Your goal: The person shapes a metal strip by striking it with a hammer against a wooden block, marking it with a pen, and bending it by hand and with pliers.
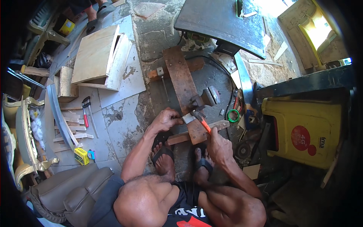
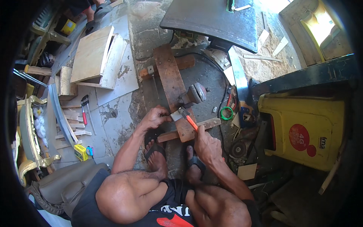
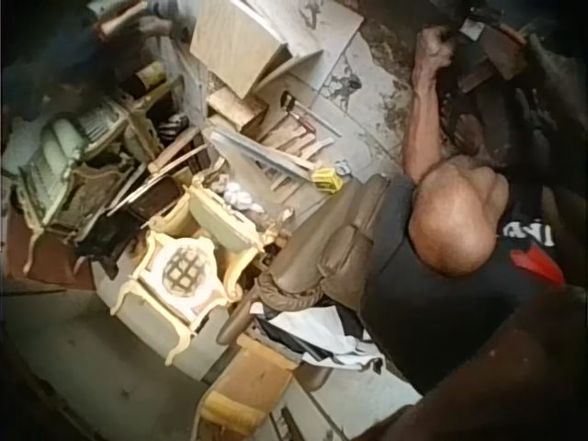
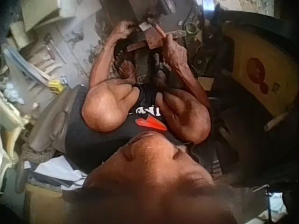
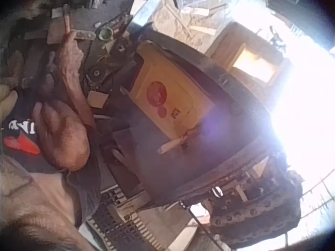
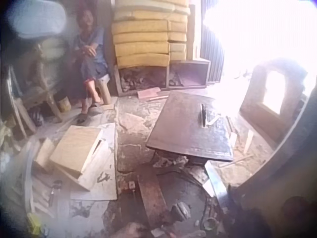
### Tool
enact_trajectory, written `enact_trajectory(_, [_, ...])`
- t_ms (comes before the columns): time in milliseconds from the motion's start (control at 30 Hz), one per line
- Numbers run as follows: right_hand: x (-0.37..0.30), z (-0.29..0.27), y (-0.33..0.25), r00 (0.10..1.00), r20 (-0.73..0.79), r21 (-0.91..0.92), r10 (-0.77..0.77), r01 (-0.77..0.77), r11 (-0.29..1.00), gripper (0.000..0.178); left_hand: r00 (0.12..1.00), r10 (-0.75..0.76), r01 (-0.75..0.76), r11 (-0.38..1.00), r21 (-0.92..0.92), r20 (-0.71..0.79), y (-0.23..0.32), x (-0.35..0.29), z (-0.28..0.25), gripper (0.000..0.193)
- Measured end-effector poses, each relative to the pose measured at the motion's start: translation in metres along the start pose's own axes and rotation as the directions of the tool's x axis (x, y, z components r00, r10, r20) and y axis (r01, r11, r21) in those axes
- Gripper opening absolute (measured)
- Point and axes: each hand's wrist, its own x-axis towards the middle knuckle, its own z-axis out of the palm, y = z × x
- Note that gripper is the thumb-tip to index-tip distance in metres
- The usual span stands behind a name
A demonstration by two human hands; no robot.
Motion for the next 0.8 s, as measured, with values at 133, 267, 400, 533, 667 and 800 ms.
enact_trajectory(133, [-0.008, -0.010, -0.004, 0.985, -0.135, 0.077, -0.110, 0.121, 0.990, 0.019, 1.000, -0.027, 0.027, 1.000, -0.013, 0.001, 0.000, 0.001, 0.002, 0.029])
enact_trajectory(267, [-0.007, -0.008, -0.002, 0.996, -0.062, 0.057, -0.059, 0.063, 0.996, 0.020, 0.999, -0.052, 0.053, 0.998, -0.037, 0.007, -0.003, 0.001, 0.003, 0.027])
enact_trajectory(400, [-0.013, 0.006, 0.006, 0.988, -0.133, 0.156, -0.081, 0.102, 0.982, 0.021, 1.000, -0.011, 0.012, 0.998, -0.069, 0.023, -0.009, 0.003, 0.004, 0.029])
enact_trajectory(533, [-0.008, -0.008, 0.000, 0.996, -0.064, 0.133, -0.063, 0.071, 0.989, 0.021, 0.999, -0.035, 0.036, 0.998, -0.049, 0.039, -0.007, 0.003, 0.001, 0.029])
enact_trajectory(667, [-0.011, 0.007, 0.012, 0.995, -0.046, 0.117, -0.085, 0.090, 0.989, 0.019, 0.996, -0.060, 0.063, 0.997, -0.054, 0.059, -0.003, 0.004, -0.001, 0.028])
enact_trajectory(800, [-0.017, -0.008, -0.001, 0.979, -0.134, 0.142, -0.156, 0.175, 0.974, 0.018, 0.997, -0.052, 0.054, 0.998, -0.036, 0.064, -0.006, 0.006, -0.002, 0.029])
